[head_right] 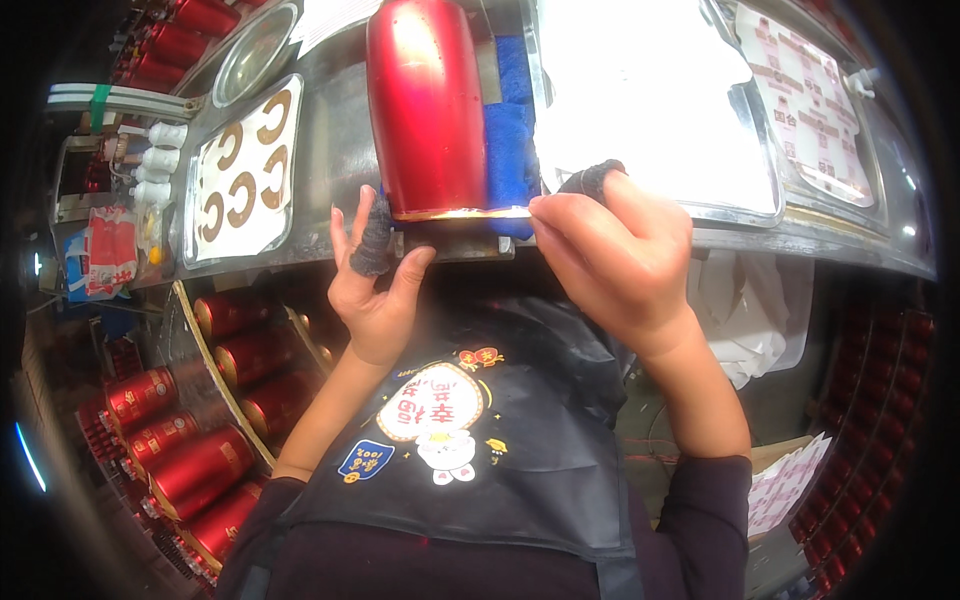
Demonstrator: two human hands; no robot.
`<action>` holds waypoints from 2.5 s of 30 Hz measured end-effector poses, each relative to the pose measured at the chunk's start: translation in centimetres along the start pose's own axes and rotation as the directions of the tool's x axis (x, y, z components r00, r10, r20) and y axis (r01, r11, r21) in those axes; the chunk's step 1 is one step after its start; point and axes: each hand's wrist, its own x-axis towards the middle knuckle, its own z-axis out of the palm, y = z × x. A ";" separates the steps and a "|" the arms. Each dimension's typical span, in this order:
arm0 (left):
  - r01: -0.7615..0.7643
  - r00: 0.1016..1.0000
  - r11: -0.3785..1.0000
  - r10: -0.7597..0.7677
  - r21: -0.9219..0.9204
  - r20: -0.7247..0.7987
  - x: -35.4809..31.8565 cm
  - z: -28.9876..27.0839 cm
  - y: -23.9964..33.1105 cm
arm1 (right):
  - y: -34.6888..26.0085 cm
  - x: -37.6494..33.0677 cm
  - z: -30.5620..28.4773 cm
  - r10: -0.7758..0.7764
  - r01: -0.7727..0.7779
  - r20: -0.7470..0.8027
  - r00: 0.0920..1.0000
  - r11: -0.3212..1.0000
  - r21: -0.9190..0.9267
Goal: The person applies gold circular labels to the necks of red cylindrical bottles and then affixes rectangular paper labels to the bottle bodies. They wipe the bottles with a blue cloth between steps and place finished bottles onto a nearby rack.
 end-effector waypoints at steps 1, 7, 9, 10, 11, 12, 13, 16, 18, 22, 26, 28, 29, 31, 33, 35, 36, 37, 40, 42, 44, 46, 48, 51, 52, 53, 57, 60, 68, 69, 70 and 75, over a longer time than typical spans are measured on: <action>0.009 1.000 1.000 -0.010 0.026 0.008 -0.3 0.0 -0.2 | -0.2 0.3 -0.4 -0.008 0.008 -0.003 1.000 1.000 0.011; 0.030 1.000 0.999 -0.030 0.034 0.008 -0.6 0.3 0.0 | -2.1 0.8 -1.7 -0.012 0.013 0.024 1.000 1.000 -0.010; 0.033 0.999 0.999 -0.033 0.029 -0.004 -0.1 0.5 0.1 | -2.0 0.4 -1.1 0.081 -0.081 0.001 0.997 0.996 0.020; 0.021 1.000 1.000 -0.021 0.014 -0.018 0.3 0.6 0.0 | -1.9 0.1 -0.9 0.146 -0.146 0.004 0.989 0.988 0.056; 0.010 0.999 1.000 -0.010 -0.002 -0.034 0.9 0.8 -0.3 | -1.7 -0.3 -0.8 0.232 -0.235 0.039 0.972 0.952 0.194; 0.011 0.999 1.000 -0.012 -0.023 -0.047 1.3 0.9 -0.4 | -1.4 -0.7 -0.7 0.353 -0.376 0.132 0.926 0.877 0.300; -0.023 0.999 1.000 0.022 -0.018 -0.049 1.7 1.1 -0.6 | -1.2 -1.1 -0.7 0.454 -0.511 0.235 0.860 0.770 0.383; -0.069 0.997 0.997 0.068 -0.025 -0.049 2.5 1.2 -0.7 | -0.1 -2.2 -0.5 0.535 -0.714 0.569 0.624 0.093 0.694; -0.080 0.995 0.996 0.078 -0.037 -0.056 2.8 1.0 -0.6 | 0.4 -2.6 -0.3 0.461 -0.644 0.622 0.633 -0.134 0.753; -0.132 0.990 0.991 0.131 -0.005 -0.043 3.5 0.3 -0.1 | 1.0 -2.5 0.4 0.520 -0.664 0.592 0.616 -0.061 0.745; -0.214 0.976 0.977 0.215 0.012 -0.043 4.6 -0.1 0.3 | 0.8 -1.6 0.1 0.638 -0.813 0.579 0.507 0.130 0.568; -0.241 0.970 0.970 0.242 0.029 -0.034 5.0 -0.2 0.5 | 0.6 -1.1 -0.4 0.635 -0.827 0.577 0.514 0.188 0.530; -0.256 0.966 0.966 0.257 0.036 -0.022 5.2 -0.3 0.5 | 0.6 -0.9 -0.6 0.643 -0.860 0.595 0.482 0.217 0.462; -0.264 0.964 0.963 0.264 0.046 -0.001 5.2 -0.6 0.5 | 0.6 -0.4 -1.0 0.603 -0.865 0.621 0.501 0.328 0.379; -0.231 0.973 0.972 0.230 0.050 0.023 4.9 -0.7 0.3 | 0.5 0.1 -1.5 0.599 -0.889 0.658 0.457 0.320 0.326; -0.203 0.979 0.977 0.204 0.065 -0.010 4.0 -0.9 0.1 | 0.4 0.7 -1.9 0.572 -0.878 0.669 0.474 0.360 0.315; -0.175 0.984 0.982 0.177 0.071 -0.020 3.5 -1.0 0.1 | 0.2 1.1 -2.2 0.586 -0.866 0.638 0.499 0.358 0.348; -0.163 0.986 0.984 0.165 0.076 -0.017 2.9 -1.0 -0.1 | -0.1 1.4 -2.5 0.579 -0.840 0.609 0.542 0.401 0.366; -0.138 0.990 0.989 0.139 0.062 -0.015 1.4 -0.9 -0.5 | -1.4 2.1 -3.3 0.569 -0.781 0.536 0.624 0.481 0.399; -0.115 0.993 0.992 0.116 0.044 -0.001 0.9 -0.7 -0.7 | -2.1 2.4 -3.6 0.563 -0.753 0.501 0.658 0.496 0.432; -0.116 0.993 0.993 0.115 0.036 0.007 0.8 -0.5 -0.8 | -2.3 2.4 -3.5 0.560 -0.743 0.487 0.670 0.497 0.449; -0.116 0.993 0.992 0.115 0.045 0.014 0.8 -0.4 -0.7 | -1.9 2.1 -3.1 0.591 -0.751 0.463 0.660 0.504 0.427; -0.139 0.990 0.989 0.137 0.050 0.029 1.0 -0.4 -0.4 | -1.2 1.7 -2.6 0.609 -0.754 0.445 0.657 0.505 0.421; -0.166 0.986 0.984 0.163 0.067 0.042 1.3 -0.4 -0.1 | -0.1 0.8 -2.0 0.628 -0.772 0.459 0.629 0.437 0.461; -0.175 0.984 0.982 0.172 0.078 0.044 1.4 -0.4 0.0 | 0.1 0.5 -1.9 0.627 -0.780 0.475 0.617 0.412 0.471; -0.187 0.982 0.978 0.183 0.090 0.050 1.5 -0.4 0.0 | 0.3 0.3 -1.8 0.629 -0.786 0.481 0.611 0.407 0.466; -0.229 0.973 0.963 0.222 0.141 0.062 2.1 -0.4 0.4 | 0.6 -0.2 -1.5 0.635 -0.802 0.502 0.587 0.373 0.466; -0.255 0.967 0.950 0.247 0.178 0.066 2.8 -0.4 1.1 | 0.8 -0.4 -1.2 0.631 -0.803 0.512 0.583 0.355 0.478; -0.353 0.936 0.876 0.336 0.328 0.108 5.0 1.4 2.7 | 1.2 -1.0 0.6 0.589 -0.769 0.496 0.638 0.457 0.448; -0.299 0.954 0.909 0.293 0.291 0.066 5.1 1.4 2.5 | 1.1 -1.0 0.8 0.580 -0.754 0.482 0.657 0.480 0.449; -0.255 0.967 0.936 0.251 0.244 0.048 5.2 1.3 2.1 | 1.0 -0.9 0.9 0.579 -0.741 0.462 0.671 0.501 0.448; -0.042 0.999 0.998 0.042 -0.050 0.015 3.9 0.5 0.3 | -0.1 0.1 0.5 0.576 -0.789 0.544 0.609 0.373 0.488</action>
